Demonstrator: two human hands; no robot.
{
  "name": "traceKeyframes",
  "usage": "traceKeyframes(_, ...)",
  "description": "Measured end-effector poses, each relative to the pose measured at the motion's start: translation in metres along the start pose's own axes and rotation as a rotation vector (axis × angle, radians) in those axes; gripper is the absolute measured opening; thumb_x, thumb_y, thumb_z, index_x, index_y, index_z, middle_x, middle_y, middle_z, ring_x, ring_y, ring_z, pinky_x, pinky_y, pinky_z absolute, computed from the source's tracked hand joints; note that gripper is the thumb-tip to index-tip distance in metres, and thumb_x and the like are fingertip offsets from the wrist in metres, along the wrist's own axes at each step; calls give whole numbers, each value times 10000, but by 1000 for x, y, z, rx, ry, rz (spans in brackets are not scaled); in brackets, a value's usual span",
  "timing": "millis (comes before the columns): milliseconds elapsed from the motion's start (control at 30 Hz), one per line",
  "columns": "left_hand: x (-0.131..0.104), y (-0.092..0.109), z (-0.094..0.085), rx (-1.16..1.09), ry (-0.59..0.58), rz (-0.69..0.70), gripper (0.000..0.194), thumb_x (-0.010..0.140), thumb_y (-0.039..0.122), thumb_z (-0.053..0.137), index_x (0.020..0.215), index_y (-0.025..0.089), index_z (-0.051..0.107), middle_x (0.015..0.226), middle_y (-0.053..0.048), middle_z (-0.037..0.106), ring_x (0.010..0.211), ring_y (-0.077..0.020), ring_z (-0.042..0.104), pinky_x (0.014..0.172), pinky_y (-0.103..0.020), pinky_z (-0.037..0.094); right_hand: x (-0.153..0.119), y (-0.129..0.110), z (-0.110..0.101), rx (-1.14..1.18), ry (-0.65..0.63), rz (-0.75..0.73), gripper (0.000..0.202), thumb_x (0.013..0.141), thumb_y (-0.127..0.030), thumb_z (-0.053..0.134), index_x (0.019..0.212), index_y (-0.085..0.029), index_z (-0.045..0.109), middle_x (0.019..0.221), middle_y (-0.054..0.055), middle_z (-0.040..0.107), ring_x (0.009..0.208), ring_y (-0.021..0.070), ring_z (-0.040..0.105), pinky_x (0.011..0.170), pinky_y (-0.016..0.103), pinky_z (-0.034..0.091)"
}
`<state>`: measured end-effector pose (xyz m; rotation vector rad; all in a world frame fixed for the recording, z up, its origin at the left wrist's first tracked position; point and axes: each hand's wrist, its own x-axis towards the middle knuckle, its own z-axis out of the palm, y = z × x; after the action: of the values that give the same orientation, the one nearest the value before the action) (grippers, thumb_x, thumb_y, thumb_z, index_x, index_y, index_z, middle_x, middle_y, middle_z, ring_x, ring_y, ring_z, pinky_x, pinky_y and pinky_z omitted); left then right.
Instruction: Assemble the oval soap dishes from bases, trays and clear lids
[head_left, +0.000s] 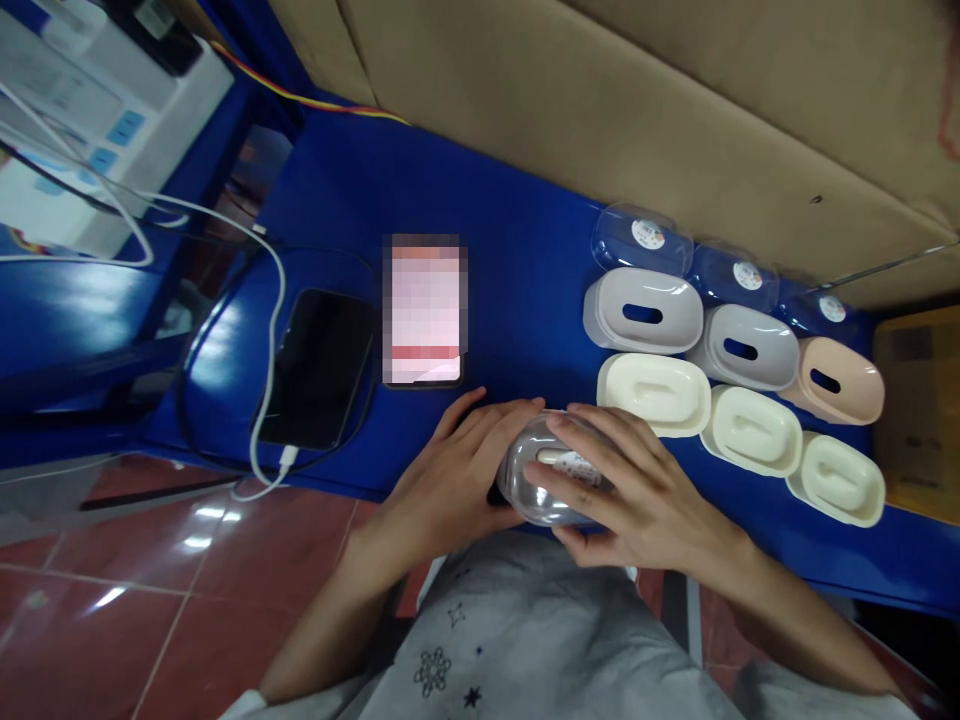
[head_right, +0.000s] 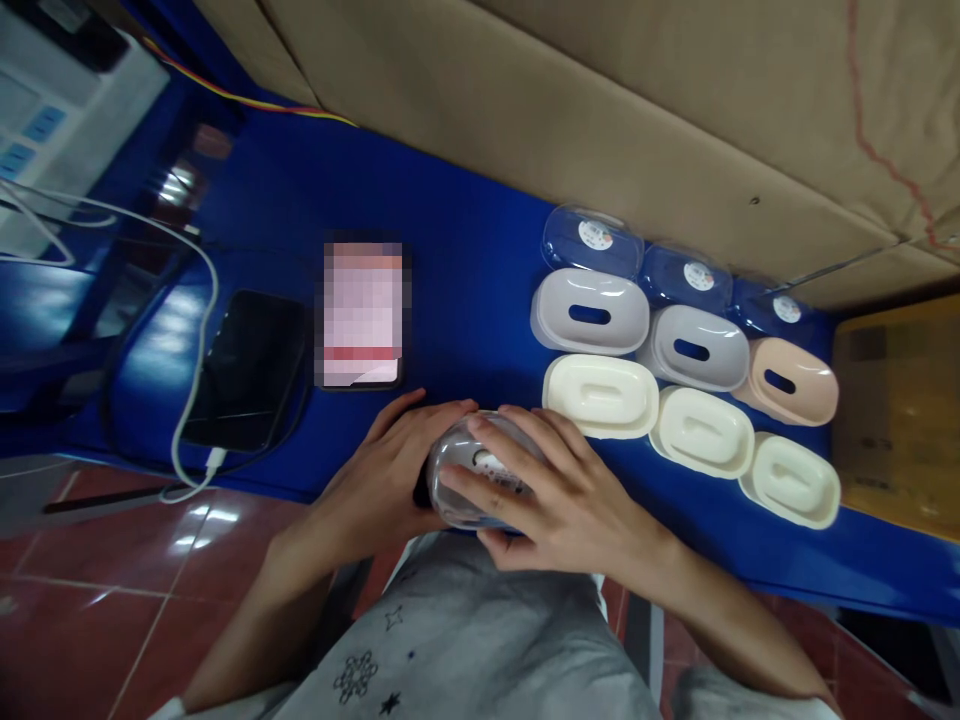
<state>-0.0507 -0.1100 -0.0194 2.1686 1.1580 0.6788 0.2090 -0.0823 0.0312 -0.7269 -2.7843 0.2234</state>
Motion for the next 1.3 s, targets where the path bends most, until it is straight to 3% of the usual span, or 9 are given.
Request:
traceKeyframes(533, 0, 1, 0, -6, 10, -9, 1009, 907, 421, 867, 1691, 245, 257, 1550, -146, 663, 1398, -333, 675, 1338, -592, 353, 7, -2, -2, 23, -88, 31, 633, 1002, -404, 712, 1601, -258, 567, 1671, 151, 548, 1509, 386, 519, 1208, 587, 479)
traceKeyframes(1067, 0, 0, -1, -13, -4, -8, 953, 933, 405, 839, 1693, 267, 281, 1580, -139, 647, 1421, -330, 660, 1350, -588, 333, 6, -8, 0, -37, -142, 47, 760, 1037, -473, 686, 1716, -266, 416, 1723, 166, 494, 1541, 419, 474, 1233, 633, 427)
traceKeyframes(1300, 0, -1, -1, -6, -33, -23, 974, 912, 388, 854, 1684, 262, 274, 1570, -143, 644, 1426, -339, 654, 1350, -602, 324, 6, -10, 2, -96, -174, 37, 864, 1023, -659, 675, 1739, -282, 374, 1736, 162, 482, 1511, 427, 484, 1208, 639, 431)
